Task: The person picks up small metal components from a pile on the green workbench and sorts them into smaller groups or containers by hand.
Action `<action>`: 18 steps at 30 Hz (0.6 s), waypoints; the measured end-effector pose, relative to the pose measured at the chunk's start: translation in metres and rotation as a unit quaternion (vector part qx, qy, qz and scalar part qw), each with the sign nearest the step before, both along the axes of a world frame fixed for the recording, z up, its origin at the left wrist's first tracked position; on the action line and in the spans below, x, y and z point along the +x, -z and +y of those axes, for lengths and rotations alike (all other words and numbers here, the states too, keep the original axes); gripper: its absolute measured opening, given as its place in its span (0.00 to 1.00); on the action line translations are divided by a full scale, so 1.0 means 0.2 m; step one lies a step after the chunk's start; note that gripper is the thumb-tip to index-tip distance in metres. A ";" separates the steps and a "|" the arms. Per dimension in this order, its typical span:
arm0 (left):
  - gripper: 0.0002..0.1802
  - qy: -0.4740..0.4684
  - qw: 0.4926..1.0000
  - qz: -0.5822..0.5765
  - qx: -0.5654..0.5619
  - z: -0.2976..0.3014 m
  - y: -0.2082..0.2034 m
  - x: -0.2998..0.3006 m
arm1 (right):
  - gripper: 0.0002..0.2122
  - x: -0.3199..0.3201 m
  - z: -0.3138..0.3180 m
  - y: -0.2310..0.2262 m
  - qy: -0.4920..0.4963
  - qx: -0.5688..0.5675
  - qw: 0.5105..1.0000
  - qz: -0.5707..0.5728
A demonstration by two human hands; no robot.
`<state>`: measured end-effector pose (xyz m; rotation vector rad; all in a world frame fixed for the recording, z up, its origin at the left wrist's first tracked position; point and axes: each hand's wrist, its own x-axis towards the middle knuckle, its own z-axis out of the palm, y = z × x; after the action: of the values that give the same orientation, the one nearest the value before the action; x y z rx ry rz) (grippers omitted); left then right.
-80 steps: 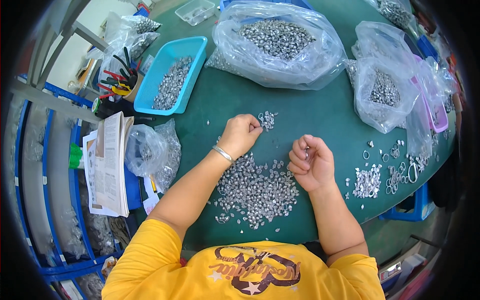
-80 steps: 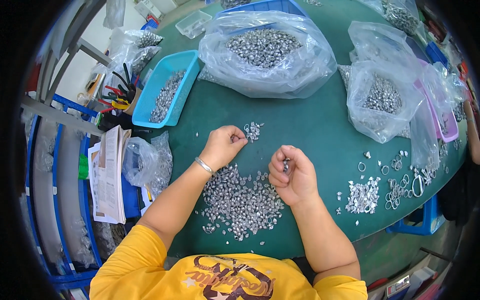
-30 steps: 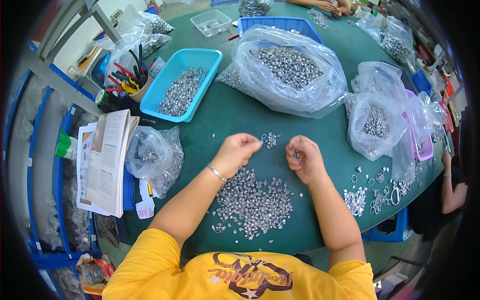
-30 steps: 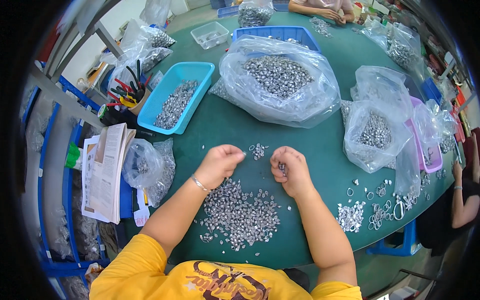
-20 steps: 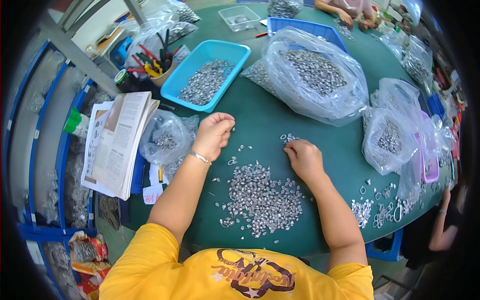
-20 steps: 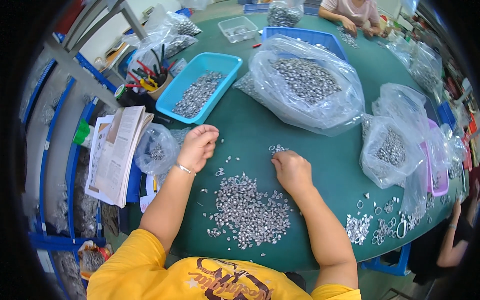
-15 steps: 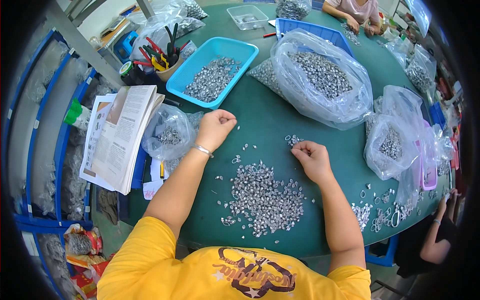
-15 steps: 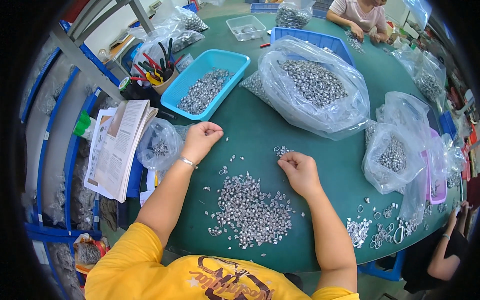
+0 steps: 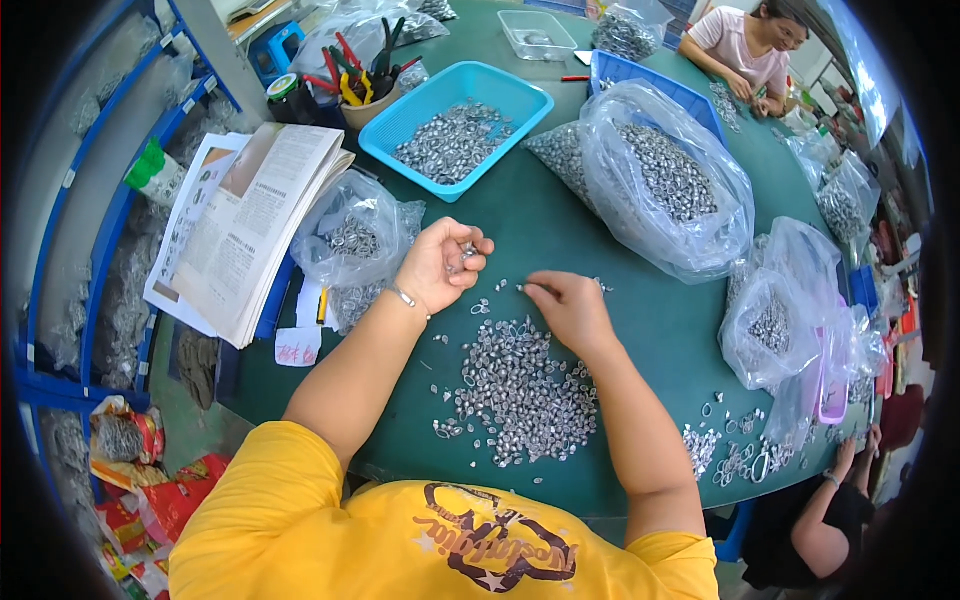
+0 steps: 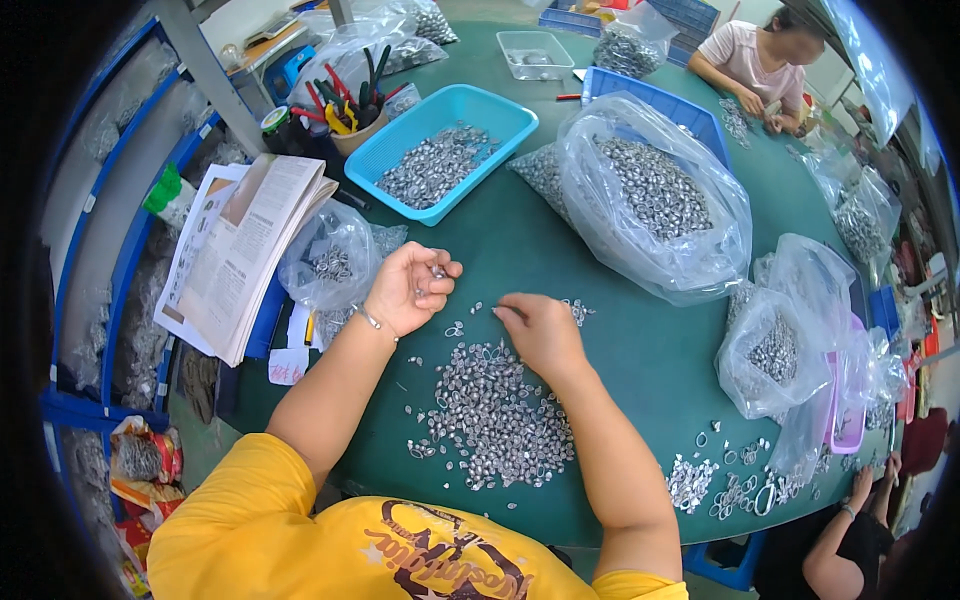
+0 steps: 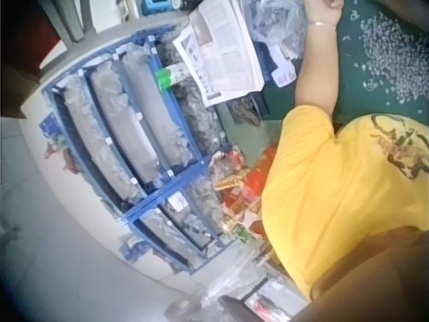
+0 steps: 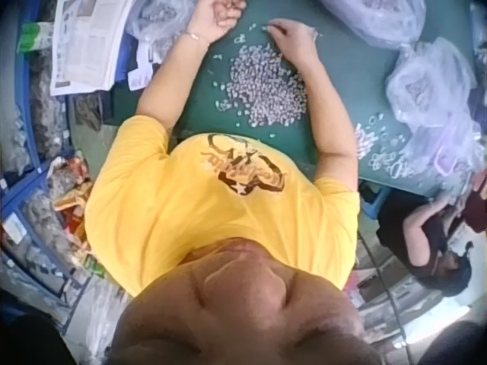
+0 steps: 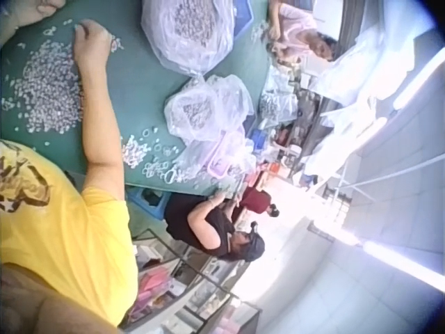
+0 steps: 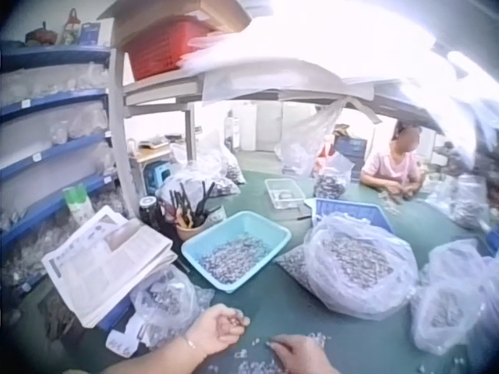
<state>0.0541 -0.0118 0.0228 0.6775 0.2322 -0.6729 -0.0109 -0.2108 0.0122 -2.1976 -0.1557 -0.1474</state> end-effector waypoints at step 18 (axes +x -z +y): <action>0.09 0.035 0.559 -0.521 0.644 -0.07 0.15 -0.15 | 0.07 0.09 0.10 0.09 -0.074 -0.168 0.977 -0.112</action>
<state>0.0247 -0.0262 -0.0076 2.4119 -0.5233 0.0774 0.0067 -0.1914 -0.0054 -2.4897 -0.5004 -0.3043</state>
